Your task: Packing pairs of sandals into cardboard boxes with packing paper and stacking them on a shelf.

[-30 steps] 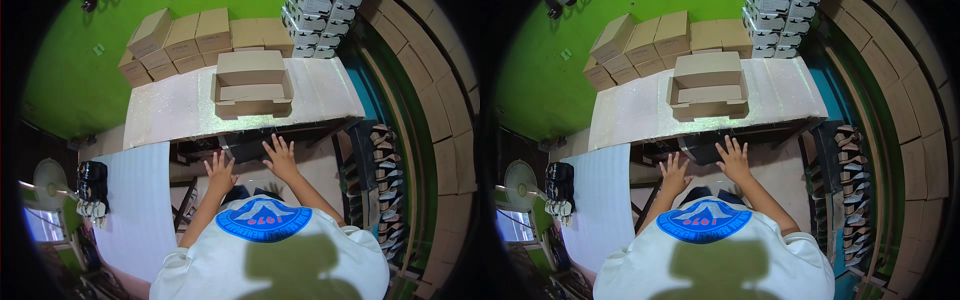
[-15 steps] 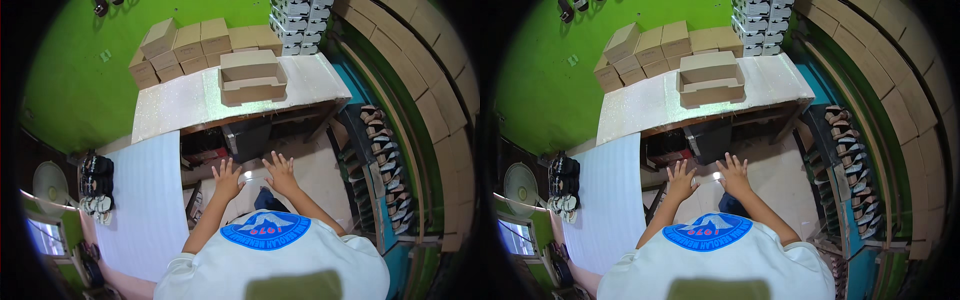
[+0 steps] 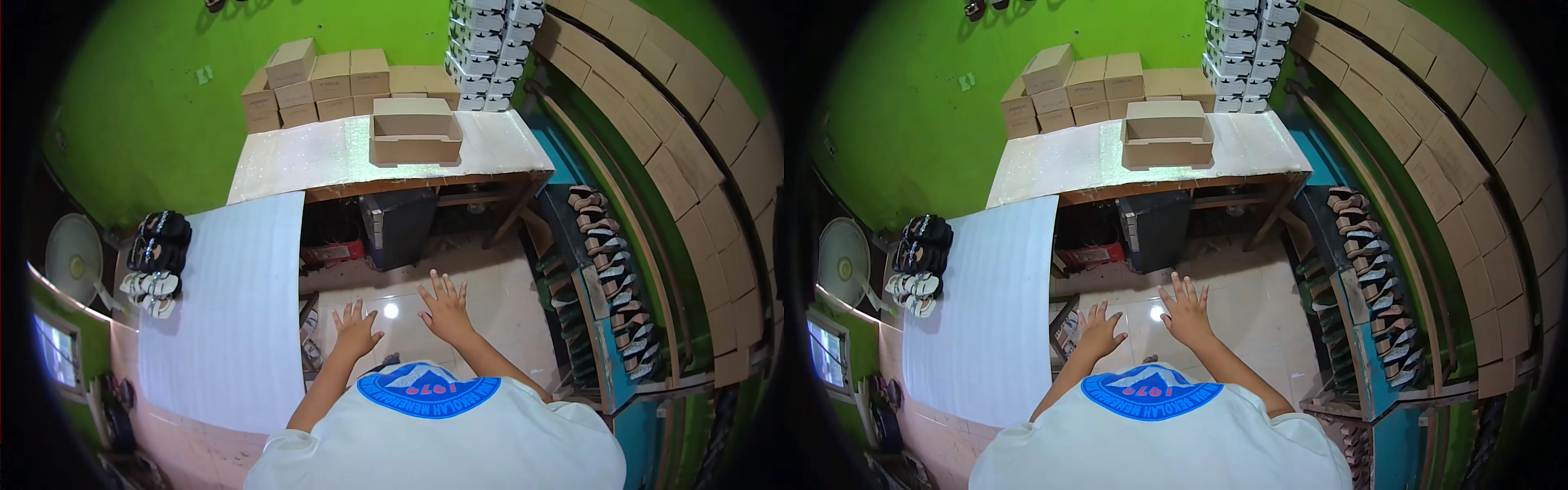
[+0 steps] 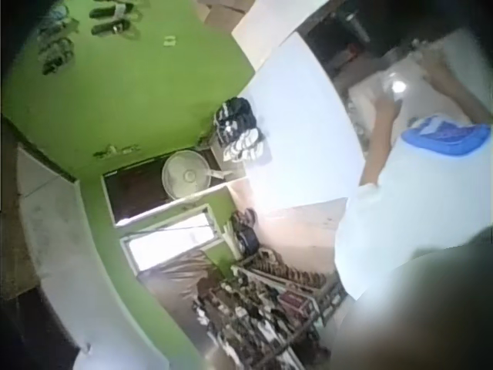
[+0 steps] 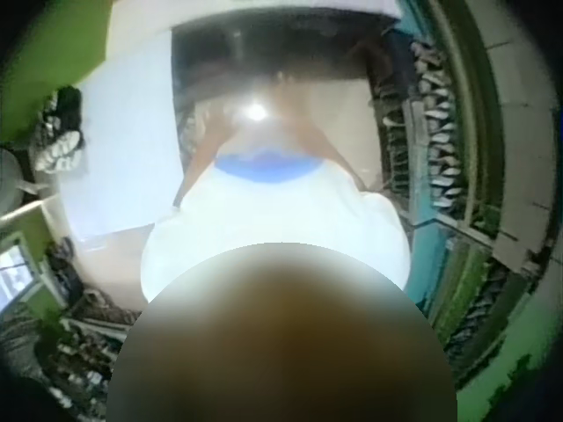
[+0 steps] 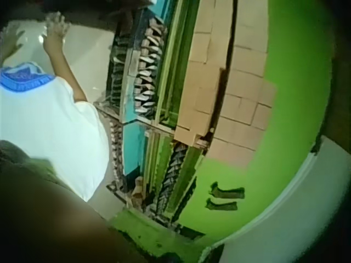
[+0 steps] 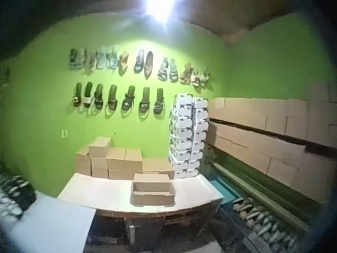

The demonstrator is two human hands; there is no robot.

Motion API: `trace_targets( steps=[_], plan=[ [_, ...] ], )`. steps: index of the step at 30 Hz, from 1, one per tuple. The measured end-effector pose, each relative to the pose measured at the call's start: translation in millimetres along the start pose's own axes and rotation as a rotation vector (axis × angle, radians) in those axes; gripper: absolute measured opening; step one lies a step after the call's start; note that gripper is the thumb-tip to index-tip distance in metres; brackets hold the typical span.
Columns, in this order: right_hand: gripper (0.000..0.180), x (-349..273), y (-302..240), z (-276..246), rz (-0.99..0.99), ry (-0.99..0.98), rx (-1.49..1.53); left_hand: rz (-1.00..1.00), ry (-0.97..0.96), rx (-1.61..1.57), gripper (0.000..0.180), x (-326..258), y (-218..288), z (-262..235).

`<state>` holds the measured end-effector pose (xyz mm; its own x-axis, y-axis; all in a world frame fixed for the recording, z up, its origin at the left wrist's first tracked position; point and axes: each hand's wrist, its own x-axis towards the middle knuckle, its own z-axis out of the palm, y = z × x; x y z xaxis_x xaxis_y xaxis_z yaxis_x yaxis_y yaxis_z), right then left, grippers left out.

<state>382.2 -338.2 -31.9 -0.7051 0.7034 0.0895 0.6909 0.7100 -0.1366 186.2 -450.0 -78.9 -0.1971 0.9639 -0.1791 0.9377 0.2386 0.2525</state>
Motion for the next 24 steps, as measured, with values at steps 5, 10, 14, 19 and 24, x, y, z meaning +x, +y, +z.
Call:
trace_targets(
  steps=[5,10,14,19,24],
  plan=[
    [0.061,-43,-15,0,0.061,-0.033,0.064,-0.015,0.055,-0.083,0.054,-51,19,-1],
    [0.061,-90,-40,2,0.106,-0.036,0.081,0.019,0.031,-0.140,0.053,-112,29,9],
    [0.061,-114,-61,5,0.141,-0.018,0.083,0.063,0.059,-0.127,0.051,-134,16,5],
    [0.061,-116,-109,12,0.110,-0.010,0.080,0.082,0.148,-0.083,0.050,-155,-27,-6],
    [0.060,-93,-187,31,0.077,0.008,0.084,0.018,0.131,-0.093,0.049,-191,-92,-36]
  ],
)
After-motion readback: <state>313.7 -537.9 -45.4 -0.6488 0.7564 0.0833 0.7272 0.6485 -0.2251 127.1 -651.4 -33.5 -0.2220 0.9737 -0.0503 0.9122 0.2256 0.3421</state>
